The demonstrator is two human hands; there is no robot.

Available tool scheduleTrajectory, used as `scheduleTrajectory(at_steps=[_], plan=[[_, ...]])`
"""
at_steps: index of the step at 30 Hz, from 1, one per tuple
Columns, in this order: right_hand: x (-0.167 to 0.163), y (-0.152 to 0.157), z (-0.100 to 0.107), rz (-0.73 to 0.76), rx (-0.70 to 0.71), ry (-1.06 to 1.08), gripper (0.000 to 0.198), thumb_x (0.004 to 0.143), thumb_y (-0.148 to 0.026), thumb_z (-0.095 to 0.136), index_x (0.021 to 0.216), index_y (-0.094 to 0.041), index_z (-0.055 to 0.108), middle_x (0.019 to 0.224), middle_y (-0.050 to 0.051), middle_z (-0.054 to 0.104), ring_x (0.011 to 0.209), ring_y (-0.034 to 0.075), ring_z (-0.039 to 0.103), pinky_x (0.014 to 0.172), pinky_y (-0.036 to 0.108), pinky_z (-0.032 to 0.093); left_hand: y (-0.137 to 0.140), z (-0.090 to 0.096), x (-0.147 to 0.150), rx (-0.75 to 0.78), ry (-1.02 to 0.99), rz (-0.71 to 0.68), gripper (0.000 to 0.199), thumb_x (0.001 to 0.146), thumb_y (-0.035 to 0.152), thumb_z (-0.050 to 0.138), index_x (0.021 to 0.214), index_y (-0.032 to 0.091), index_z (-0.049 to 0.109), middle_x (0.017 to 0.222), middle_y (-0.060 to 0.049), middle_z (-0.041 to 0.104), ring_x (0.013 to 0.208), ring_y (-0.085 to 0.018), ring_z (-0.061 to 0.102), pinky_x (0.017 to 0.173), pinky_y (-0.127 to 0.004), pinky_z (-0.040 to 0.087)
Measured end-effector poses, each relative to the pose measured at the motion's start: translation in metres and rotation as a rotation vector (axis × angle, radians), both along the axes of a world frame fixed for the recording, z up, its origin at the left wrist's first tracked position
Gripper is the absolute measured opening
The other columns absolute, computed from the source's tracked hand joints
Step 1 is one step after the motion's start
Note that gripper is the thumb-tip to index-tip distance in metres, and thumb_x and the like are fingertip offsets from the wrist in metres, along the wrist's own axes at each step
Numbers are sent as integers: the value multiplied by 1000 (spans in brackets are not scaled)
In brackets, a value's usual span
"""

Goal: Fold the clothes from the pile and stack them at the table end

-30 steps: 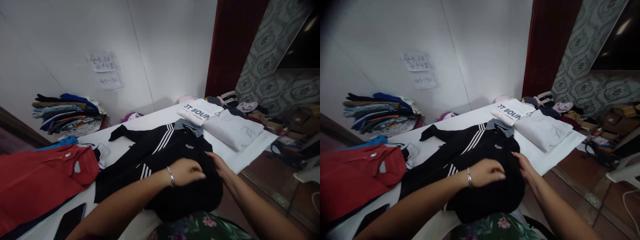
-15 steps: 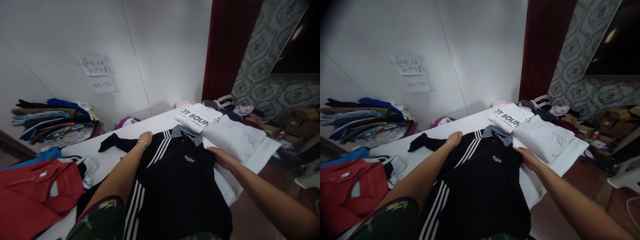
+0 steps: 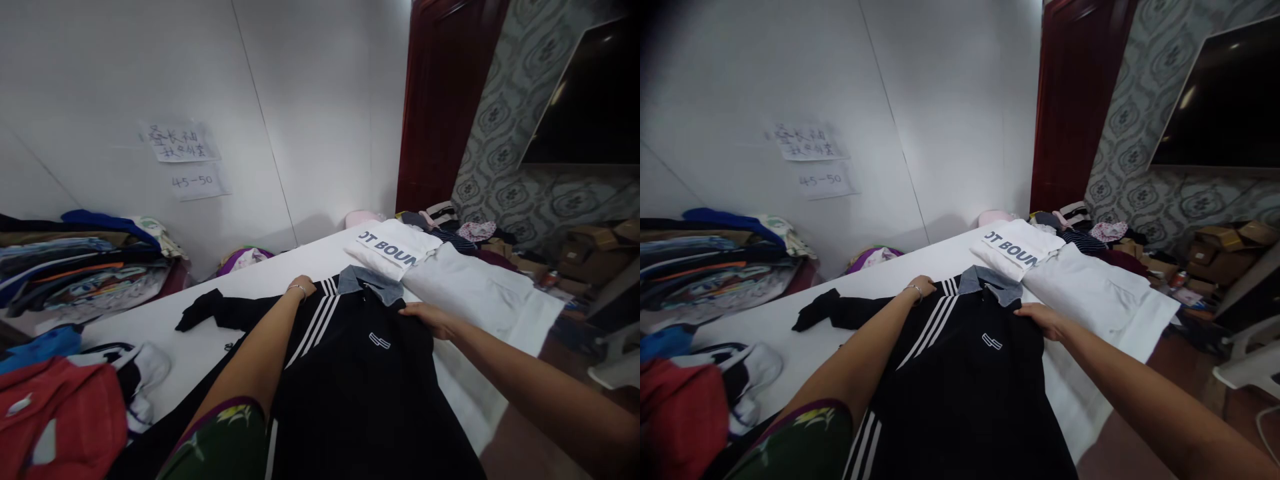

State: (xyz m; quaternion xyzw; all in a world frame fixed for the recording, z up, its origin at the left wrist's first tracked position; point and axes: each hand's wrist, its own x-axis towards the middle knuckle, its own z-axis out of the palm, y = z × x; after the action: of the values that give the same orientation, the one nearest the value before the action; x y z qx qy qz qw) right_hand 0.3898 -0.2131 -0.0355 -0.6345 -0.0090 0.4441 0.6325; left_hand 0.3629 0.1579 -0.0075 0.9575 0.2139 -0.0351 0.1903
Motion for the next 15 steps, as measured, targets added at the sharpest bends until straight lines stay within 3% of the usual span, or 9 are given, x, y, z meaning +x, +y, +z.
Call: scheduleTrajectory(at_steps=[5,8,11,15], plan=[[6,-4,18,-42,-14,-159,16,69,-8,55,81,-16,62,73,2,70,64,13,63,62,23,49,8,49,-14,34,94,0,37,87,37,55,118,16,54,118,-8,57,101,-21,59,84,-42,52],[4,-2,40,-58,38,-201,24,65,-6,53,84,-16,63,75,4,70,65,16,64,63,25,49,14,85,-41,69,48,17,28,85,34,59,106,15,60,107,-6,62,94,-19,60,81,-37,52],[1,3,71,-120,89,-304,24,62,-4,53,80,-17,62,69,3,68,63,16,63,61,25,49,21,124,-73,129,-49,78,14,77,26,66,87,17,64,88,-3,66,87,-18,62,77,-28,50],[5,14,126,-224,89,-586,18,64,-2,51,72,-16,59,57,-1,61,55,14,58,54,23,45,31,188,-120,213,-248,217,26,76,30,61,95,14,61,89,-4,66,85,-16,60,70,-24,47]])
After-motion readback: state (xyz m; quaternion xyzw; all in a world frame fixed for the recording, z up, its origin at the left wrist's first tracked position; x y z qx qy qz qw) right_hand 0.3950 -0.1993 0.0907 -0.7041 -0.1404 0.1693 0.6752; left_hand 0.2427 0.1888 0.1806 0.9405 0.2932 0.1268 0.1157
